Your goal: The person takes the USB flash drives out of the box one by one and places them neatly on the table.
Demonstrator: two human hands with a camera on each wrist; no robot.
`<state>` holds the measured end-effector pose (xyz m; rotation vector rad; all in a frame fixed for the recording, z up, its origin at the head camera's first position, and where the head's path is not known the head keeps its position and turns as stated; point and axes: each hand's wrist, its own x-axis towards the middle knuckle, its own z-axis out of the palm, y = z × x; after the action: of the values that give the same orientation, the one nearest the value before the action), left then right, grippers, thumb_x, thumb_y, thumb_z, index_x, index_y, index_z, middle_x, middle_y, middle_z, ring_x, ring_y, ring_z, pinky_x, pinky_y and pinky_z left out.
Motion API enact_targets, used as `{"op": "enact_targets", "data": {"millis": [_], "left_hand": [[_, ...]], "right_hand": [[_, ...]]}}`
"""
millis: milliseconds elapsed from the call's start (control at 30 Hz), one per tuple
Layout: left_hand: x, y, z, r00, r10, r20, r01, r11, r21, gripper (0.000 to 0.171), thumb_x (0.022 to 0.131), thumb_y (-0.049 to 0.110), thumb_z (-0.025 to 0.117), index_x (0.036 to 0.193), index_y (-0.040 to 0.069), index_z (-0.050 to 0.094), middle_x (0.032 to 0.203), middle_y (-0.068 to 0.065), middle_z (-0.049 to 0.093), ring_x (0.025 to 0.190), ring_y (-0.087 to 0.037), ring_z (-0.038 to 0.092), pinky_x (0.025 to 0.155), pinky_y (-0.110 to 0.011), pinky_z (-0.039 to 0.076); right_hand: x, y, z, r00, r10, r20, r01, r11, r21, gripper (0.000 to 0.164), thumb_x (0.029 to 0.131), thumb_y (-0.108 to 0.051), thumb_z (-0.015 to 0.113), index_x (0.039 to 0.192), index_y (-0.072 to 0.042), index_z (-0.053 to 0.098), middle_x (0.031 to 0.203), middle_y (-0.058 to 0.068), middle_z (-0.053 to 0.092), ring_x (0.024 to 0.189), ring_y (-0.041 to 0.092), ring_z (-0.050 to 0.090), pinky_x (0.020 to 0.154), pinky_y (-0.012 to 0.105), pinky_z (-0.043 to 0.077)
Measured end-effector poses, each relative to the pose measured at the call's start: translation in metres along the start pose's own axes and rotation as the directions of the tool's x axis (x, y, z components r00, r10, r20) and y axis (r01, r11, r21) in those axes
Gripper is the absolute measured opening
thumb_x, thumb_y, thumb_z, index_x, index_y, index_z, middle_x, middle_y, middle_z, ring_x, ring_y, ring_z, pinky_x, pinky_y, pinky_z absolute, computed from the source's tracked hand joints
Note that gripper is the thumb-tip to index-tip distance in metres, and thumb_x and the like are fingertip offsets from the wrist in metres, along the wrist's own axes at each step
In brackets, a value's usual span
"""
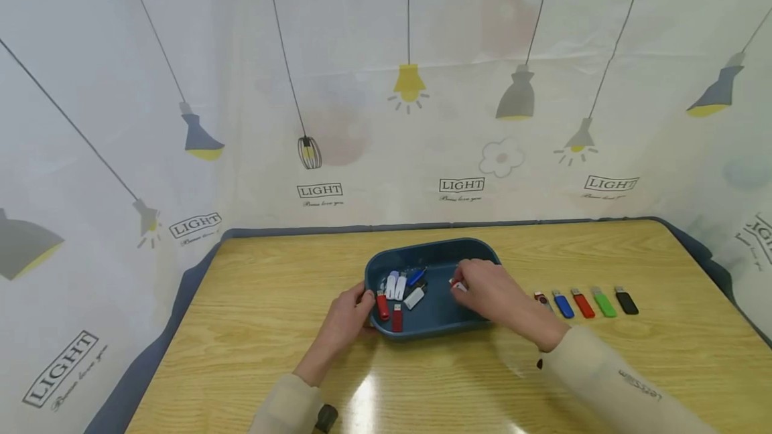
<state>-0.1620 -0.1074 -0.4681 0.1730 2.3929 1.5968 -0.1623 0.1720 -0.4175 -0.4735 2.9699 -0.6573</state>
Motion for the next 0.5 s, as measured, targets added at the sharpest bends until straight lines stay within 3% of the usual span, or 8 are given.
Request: {"op": "enact_targets", "data": {"millis": [500], "left_hand": [[0.004,-0.002,0.0,1.0,-0.006,0.014,0.007,1.0,-0.019,0.045,0.109,0.017,0.043,0.149,-0.002,0.051,0.129,-0.024,0.064,0.1,-0.029,0.07,0.07,-0.036,0.066]], "right_hand": [[-0.046,0.03,-0.045,0.993,0.08,-0.091,-0.074,0.995,0.069,0.012,0.093,-0.013,0.071,0.101,-0.004,0.073,0.088,0.001,0.069,0.073,0.013,0.06,0.06,0.031,0.052]]}}
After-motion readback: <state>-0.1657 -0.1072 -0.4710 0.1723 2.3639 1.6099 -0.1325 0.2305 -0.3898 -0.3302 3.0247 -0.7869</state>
